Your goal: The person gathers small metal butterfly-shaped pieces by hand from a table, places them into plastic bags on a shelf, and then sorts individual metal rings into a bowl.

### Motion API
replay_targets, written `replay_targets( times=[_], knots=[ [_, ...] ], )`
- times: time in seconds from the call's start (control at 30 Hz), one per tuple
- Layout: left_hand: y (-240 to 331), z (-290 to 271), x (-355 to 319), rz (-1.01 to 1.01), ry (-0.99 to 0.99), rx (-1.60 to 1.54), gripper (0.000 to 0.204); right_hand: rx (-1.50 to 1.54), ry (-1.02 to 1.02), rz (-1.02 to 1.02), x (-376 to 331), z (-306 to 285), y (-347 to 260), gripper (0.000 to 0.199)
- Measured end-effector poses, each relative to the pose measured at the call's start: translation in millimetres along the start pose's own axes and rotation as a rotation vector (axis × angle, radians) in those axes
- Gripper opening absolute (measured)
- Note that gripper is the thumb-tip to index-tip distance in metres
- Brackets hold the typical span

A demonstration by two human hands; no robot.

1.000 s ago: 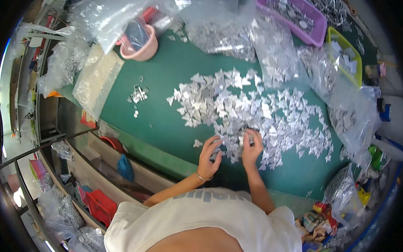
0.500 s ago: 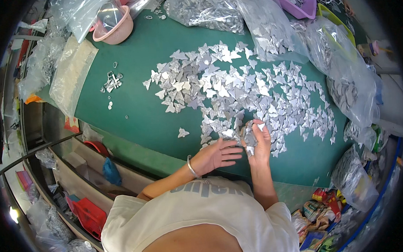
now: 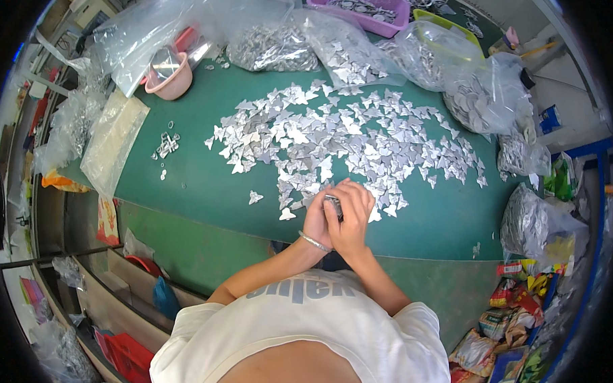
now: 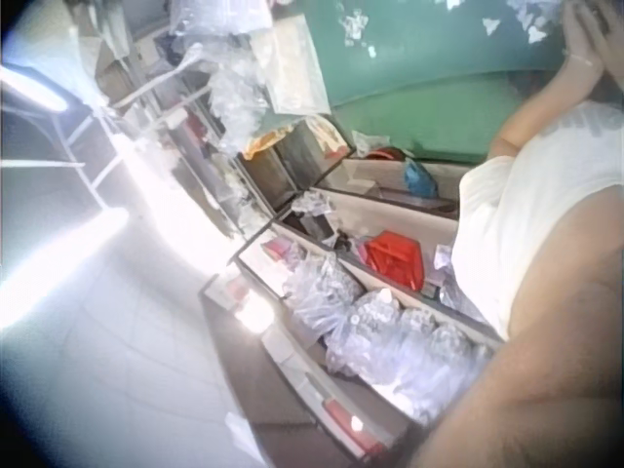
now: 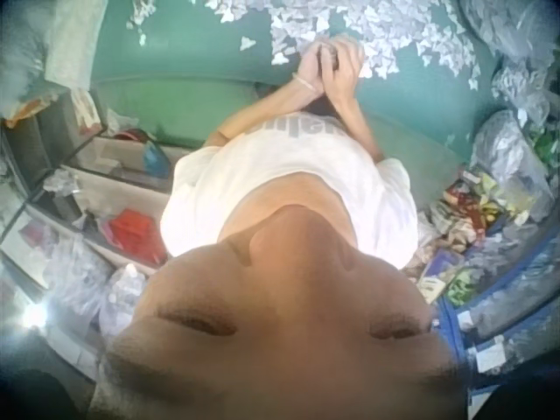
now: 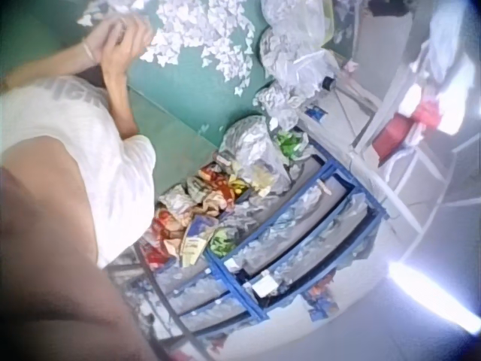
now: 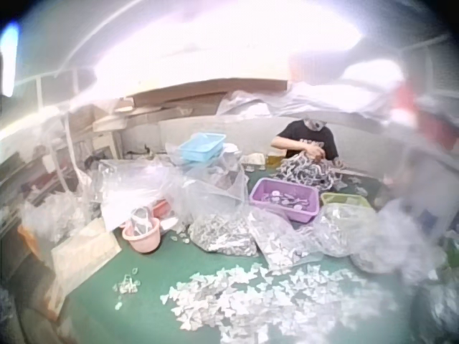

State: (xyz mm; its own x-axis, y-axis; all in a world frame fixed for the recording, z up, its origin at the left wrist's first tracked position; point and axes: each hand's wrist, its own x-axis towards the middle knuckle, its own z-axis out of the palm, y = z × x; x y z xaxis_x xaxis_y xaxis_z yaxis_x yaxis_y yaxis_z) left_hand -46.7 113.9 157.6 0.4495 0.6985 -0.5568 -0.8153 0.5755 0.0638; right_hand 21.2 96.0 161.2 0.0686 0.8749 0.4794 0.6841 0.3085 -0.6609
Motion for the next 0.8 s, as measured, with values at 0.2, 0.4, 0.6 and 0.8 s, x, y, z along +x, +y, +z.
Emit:
replay_targets(
  times=[0.2, 0.4, 0.6, 0.8],
  knots=[
    [1.6, -45.3, 85.5, -0.201, -0.323, -0.165, 0.029, 0.254, 0.083, -0.014, 16.5, -3.9, 21.6, 0.027],
    [50.4, 67.1, 142.6, -0.012, -0.159, -0.092, 0.018, 0.529, 0.348, 0.483, 127.2, 2.6, 127.1, 0.059],
    [105.0, 142.7, 216.4, 0.361, -0.013, 0.024, 0.018, -0.613, 0.098, -0.028, 228.0, 21.2, 189.6, 0.049],
    [115.4, 150.1, 259.1, 0.731, 0.281, 0.156, 0.036, -0.730, -0.095, 0.070, 281.3, 6.1, 211.0, 0.019]
  ],
)
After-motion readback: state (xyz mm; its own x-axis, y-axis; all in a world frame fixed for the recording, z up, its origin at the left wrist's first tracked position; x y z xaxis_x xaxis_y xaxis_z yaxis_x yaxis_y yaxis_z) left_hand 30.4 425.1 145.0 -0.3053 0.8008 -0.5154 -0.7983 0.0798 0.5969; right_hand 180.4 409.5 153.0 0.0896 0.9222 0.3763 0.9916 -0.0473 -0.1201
